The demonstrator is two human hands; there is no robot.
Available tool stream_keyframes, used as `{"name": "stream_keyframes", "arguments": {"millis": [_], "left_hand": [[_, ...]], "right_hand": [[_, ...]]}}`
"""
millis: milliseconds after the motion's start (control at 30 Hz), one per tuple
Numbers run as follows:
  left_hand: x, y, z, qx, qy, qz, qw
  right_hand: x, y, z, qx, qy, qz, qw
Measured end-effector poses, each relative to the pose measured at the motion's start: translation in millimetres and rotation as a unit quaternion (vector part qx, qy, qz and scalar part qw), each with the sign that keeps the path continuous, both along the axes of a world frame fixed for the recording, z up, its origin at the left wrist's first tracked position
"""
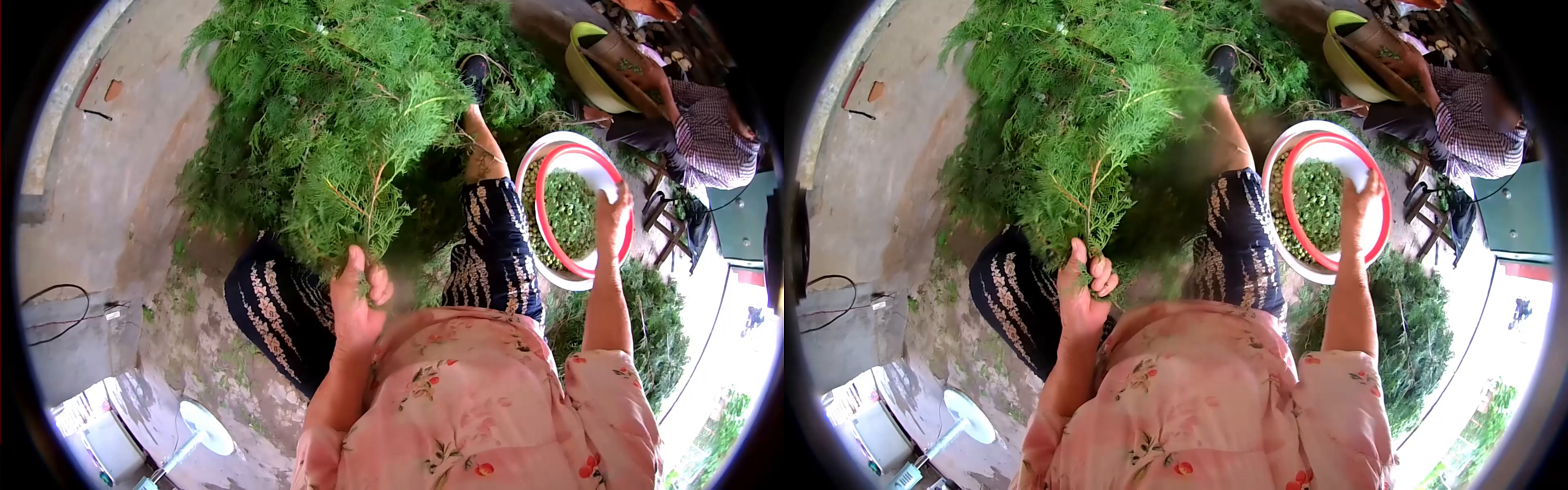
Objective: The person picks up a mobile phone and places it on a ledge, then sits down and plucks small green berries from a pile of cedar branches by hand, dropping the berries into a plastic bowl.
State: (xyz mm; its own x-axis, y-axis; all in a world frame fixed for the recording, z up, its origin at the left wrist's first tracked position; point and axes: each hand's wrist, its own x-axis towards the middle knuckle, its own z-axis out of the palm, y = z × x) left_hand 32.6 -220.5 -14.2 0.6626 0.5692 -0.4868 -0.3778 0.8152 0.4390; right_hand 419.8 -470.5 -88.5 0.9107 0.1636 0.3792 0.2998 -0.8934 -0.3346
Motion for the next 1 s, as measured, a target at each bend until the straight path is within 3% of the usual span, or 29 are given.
{"name": "stream_keyframes", "arguments": {"millis": [67, 133, 200, 267, 300, 367, 400, 467, 533, 600, 633, 700, 767, 800, 833, 867, 900, 933, 967, 1000], "left_hand": [[0, -1, -6, -0.079, -0.077, 0.016, 0.994], [3, 5, -17, -0.102, -0.165, -0.055, 0.979], [8, 6, -19, -0.131, -0.211, -0.075, 0.966], [13, 6, -22, -0.142, -0.276, -0.103, 0.945], [16, 5, -24, -0.148, -0.308, -0.119, 0.932], [19, 2, -27, -0.141, -0.347, -0.136, 0.917], [20, 1, -29, -0.136, -0.359, -0.148, 0.911], [23, -2, -30, -0.137, -0.389, -0.174, 0.894], [25, -7, -27, -0.144, -0.390, -0.193, 0.889], [26, -12, -28, -0.160, -0.383, -0.213, 0.884], [24, -15, -32, -0.170, -0.372, -0.215, 0.887], [20, -14, -27, -0.174, -0.280, -0.201, 0.922], [22, -19, -14, -0.004, -0.016, -0.204, 0.979], [22, -19, -7, 0.003, 0.040, -0.188, 0.981], [22, -20, 0, 0.010, 0.096, -0.173, 0.980], [22, -19, 7, -0.060, 0.072, -0.147, 0.985], [19, -19, 1, -0.025, 0.068, -0.144, 0.987], [16, -19, -5, 0.010, 0.064, -0.139, 0.988], [13, -19, -11, 0.045, 0.061, -0.134, 0.988], [8, -14, -14, 0.012, 0.038, -0.120, 0.992]], "right_hand": [[-4, -10, 10, 0.026, 0.010, -0.029, 0.999], [-3, -9, 6, 0.061, 0.007, -0.030, 0.998], [-6, 7, -16, 0.188, 0.094, 0.089, 0.973], [-37, 43, 0, 0.242, 0.180, 0.169, 0.938], [-70, 77, 24, 0.233, 0.224, 0.189, 0.927], [-109, 117, 22, 0.227, 0.306, 0.286, 0.879], [-136, 130, 36, 0.212, 0.446, 0.278, 0.824], [-178, 157, 59, 0.215, 0.499, 0.436, 0.717], [-214, 176, 46, 0.357, 0.666, 0.392, 0.524], [-229, 191, 58, 0.410, 0.741, 0.355, 0.396], [-231, 196, 70, 0.396, 0.758, 0.354, 0.379], [-233, 204, 76, 0.367, 0.735, 0.339, 0.459], [-232, 206, 84, 0.316, 0.681, 0.362, 0.553], [-229, 202, 107, 0.289, 0.712, 0.317, 0.556], [-231, 205, 95, 0.339, 0.680, 0.319, 0.566], [-234, 210, 74, 0.387, 0.646, 0.320, 0.574], [-236, 213, 68, 0.435, 0.609, 0.319, 0.581], [-235, 210, 70, 0.465, 0.633, 0.310, 0.536], [-234, 211, 65, 0.456, 0.603, 0.320, 0.570], [-232, 213, 55, 0.447, 0.572, 0.330, 0.603]]}}
